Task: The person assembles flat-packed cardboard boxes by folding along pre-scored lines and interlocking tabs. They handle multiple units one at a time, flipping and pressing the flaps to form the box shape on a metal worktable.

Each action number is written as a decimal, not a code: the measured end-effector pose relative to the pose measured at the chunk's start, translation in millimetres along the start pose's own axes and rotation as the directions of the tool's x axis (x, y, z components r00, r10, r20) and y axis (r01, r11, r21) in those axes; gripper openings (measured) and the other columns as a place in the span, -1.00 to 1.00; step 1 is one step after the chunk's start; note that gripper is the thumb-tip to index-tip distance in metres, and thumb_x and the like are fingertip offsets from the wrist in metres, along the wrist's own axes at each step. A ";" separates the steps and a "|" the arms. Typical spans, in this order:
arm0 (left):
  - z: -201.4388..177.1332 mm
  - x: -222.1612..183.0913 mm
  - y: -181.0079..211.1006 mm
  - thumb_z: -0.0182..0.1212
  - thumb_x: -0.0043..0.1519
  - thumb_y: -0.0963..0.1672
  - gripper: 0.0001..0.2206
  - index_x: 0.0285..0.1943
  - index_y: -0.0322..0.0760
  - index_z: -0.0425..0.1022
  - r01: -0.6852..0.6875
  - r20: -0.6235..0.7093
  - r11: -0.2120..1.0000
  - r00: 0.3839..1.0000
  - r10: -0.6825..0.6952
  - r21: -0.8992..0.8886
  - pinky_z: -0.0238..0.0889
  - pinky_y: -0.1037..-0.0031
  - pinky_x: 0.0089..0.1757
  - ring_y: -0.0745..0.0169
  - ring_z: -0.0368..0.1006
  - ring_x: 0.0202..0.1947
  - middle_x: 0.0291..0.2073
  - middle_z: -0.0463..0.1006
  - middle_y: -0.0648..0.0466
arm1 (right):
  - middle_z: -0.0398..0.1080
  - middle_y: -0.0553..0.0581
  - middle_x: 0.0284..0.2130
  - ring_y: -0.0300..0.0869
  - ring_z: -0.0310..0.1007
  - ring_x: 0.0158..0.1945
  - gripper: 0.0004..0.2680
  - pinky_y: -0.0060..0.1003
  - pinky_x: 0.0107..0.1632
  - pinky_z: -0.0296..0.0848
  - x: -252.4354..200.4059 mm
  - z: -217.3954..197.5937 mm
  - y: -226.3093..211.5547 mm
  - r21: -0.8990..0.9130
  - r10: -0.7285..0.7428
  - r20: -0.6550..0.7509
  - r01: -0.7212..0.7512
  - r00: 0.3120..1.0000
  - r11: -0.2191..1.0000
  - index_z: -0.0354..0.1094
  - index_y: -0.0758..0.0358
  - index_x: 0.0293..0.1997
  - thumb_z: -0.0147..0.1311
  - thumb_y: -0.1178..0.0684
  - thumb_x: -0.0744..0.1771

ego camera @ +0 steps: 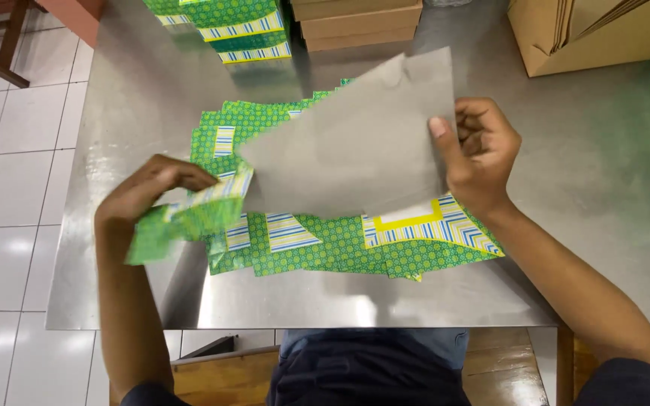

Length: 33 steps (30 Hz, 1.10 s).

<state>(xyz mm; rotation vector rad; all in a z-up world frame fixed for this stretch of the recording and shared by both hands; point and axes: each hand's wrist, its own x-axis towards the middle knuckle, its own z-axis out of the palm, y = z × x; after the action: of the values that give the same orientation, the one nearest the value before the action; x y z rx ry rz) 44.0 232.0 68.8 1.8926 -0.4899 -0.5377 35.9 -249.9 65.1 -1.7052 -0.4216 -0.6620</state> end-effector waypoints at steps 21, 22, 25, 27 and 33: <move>27.0 -1.2 25.8 0.29 0.24 -0.13 -0.50 0.39 -0.28 0.35 0.360 -0.607 0.927 0.714 -0.347 -0.106 0.46 0.45 -0.34 0.18 0.50 -0.46 -0.23 0.62 0.08 | 0.57 0.19 -0.06 -0.13 0.59 -0.14 -0.68 -0.23 -0.19 0.60 -10.1 28.8 45.0 0.003 0.691 0.234 -0.711 0.684 0.703 0.20 0.14 0.20 0.15 0.10 0.32; 29.6 0.5 24.3 0.29 0.27 -0.15 -0.61 0.28 -0.33 0.43 0.413 -0.647 0.907 0.670 -0.364 -0.083 0.56 0.40 -0.22 0.15 0.54 -0.41 -0.28 0.63 0.12 | 0.55 0.25 -0.04 -0.11 0.60 -0.13 -0.59 -0.24 -0.18 0.59 -12.9 27.6 51.2 -0.084 0.599 0.330 -0.609 0.730 0.789 0.07 0.12 0.34 0.12 0.17 0.34; 26.1 -1.8 -5.6 0.39 0.23 -0.13 -0.35 0.46 -0.47 0.17 0.374 -0.718 0.840 0.695 0.027 0.393 0.42 0.17 -0.22 -0.13 0.48 0.01 0.23 0.39 -0.25 | 0.56 0.27 -0.05 -0.12 0.61 -0.19 -0.53 -0.26 -0.24 0.59 -10.8 26.2 51.5 -0.014 0.552 0.388 -0.594 0.738 0.804 -0.02 0.08 0.42 0.10 0.19 0.35; 34.7 15.1 6.0 0.47 0.21 -0.17 -0.37 0.42 -0.53 0.26 0.213 -0.619 0.756 0.724 0.304 0.619 0.35 0.09 -0.04 -0.28 0.43 0.10 0.20 0.40 -0.30 | 0.53 0.23 -0.14 -0.16 0.57 -0.25 -0.64 -0.27 -0.24 0.58 -13.2 23.1 62.2 -0.016 0.495 0.419 -0.539 0.761 0.842 0.16 0.18 0.32 0.09 0.22 0.36; 123.4 81.4 61.7 0.36 0.22 -0.06 -0.43 0.39 -0.37 0.33 -0.251 -0.137 0.671 0.872 0.469 0.698 0.12 -0.04 0.26 -0.37 0.29 0.32 0.26 0.42 -0.28 | 0.31 0.17 -0.37 -0.17 0.34 -0.29 -0.85 -0.24 -0.18 0.39 -2.2 16.4 39.1 -0.127 0.337 0.626 -0.334 0.703 0.934 0.55 0.30 -0.02 0.09 0.21 0.36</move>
<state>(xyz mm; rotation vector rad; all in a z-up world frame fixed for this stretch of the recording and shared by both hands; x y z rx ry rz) 34.2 72.2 72.9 2.4062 -0.9170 0.2629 61.1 -243.1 31.5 -1.9226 -0.5580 0.2229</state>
